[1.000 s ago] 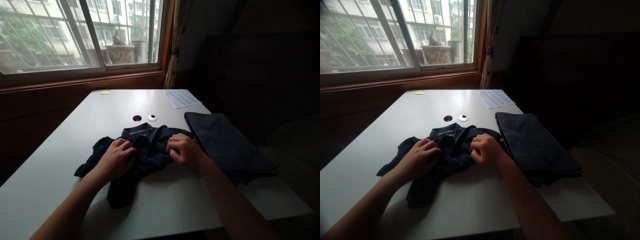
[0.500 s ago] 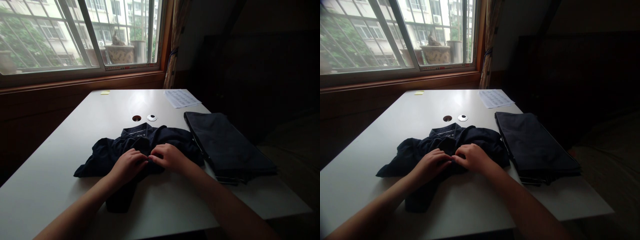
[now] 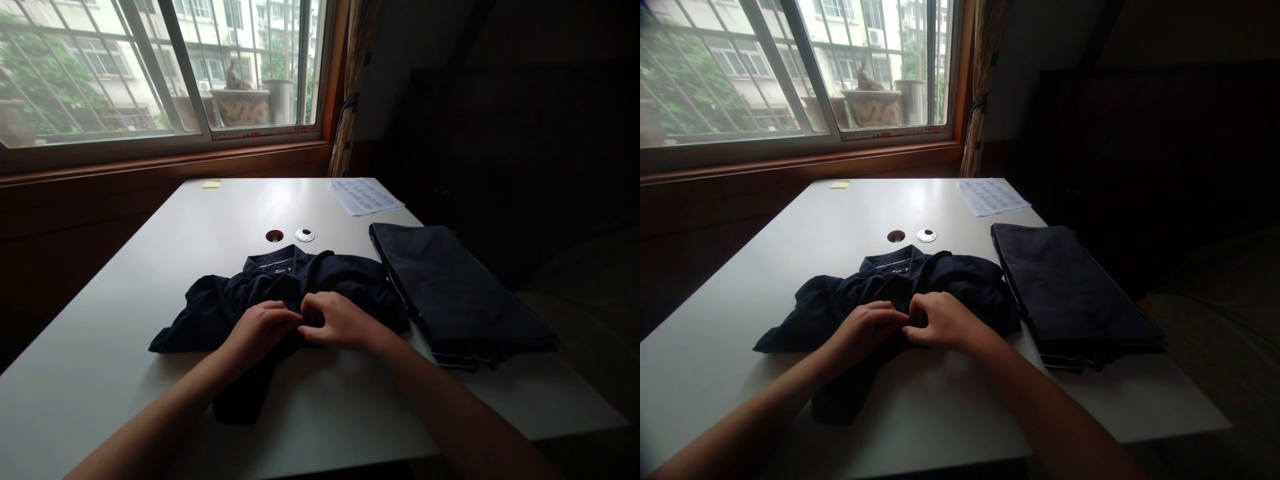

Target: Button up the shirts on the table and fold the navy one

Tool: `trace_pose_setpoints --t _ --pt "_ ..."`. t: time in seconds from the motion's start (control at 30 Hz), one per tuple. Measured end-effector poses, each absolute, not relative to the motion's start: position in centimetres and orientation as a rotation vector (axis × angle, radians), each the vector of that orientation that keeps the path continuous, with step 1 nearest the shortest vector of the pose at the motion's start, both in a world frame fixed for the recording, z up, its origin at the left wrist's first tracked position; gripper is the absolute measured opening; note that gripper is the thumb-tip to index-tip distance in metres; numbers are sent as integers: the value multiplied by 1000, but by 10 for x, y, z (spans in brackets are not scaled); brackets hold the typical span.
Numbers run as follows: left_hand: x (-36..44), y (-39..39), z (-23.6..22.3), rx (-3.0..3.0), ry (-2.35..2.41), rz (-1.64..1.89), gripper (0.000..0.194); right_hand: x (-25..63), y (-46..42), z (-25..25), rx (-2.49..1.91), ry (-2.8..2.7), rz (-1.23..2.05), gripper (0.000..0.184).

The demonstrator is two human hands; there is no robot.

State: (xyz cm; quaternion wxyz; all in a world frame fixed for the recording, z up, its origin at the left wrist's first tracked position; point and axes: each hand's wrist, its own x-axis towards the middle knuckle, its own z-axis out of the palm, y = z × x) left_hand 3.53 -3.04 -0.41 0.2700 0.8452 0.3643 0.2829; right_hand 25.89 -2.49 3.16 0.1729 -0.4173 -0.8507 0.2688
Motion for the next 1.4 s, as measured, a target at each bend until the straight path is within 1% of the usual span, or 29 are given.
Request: trace_pose_setpoints --t 0.1,0.23,0.37,0.53,0.67,0.87,1.1,1.23,1.4 --pt "35 -31 -5 2280 950 748 20 257 -28 32 -1210 -2427 716 21" --pt "35 -32 -2 2282 937 694 22 255 -30 35 -1233 -2451 662 10" --pt "35 -33 0 2289 933 691 22 255 -30 38 -1255 -2458 686 5" --pt "36 -32 0 2295 993 770 16 257 -27 35 -1257 -2427 765 9" --pt "36 -34 1 2327 1087 784 13 263 -23 32 -1224 -2391 876 9" --pt "35 -34 3 2381 1144 745 20 271 -18 29 -1120 -2346 1077 10" --pt "32 -32 3 2527 1059 662 29 276 -14 30 -997 -2385 1171 11" --pt "32 -31 1 2565 1041 605 27 278 -13 31 -950 -2395 1193 13" --pt "31 -32 1 2607 1062 576 21 278 -13 32 -919 -2417 1191 10"
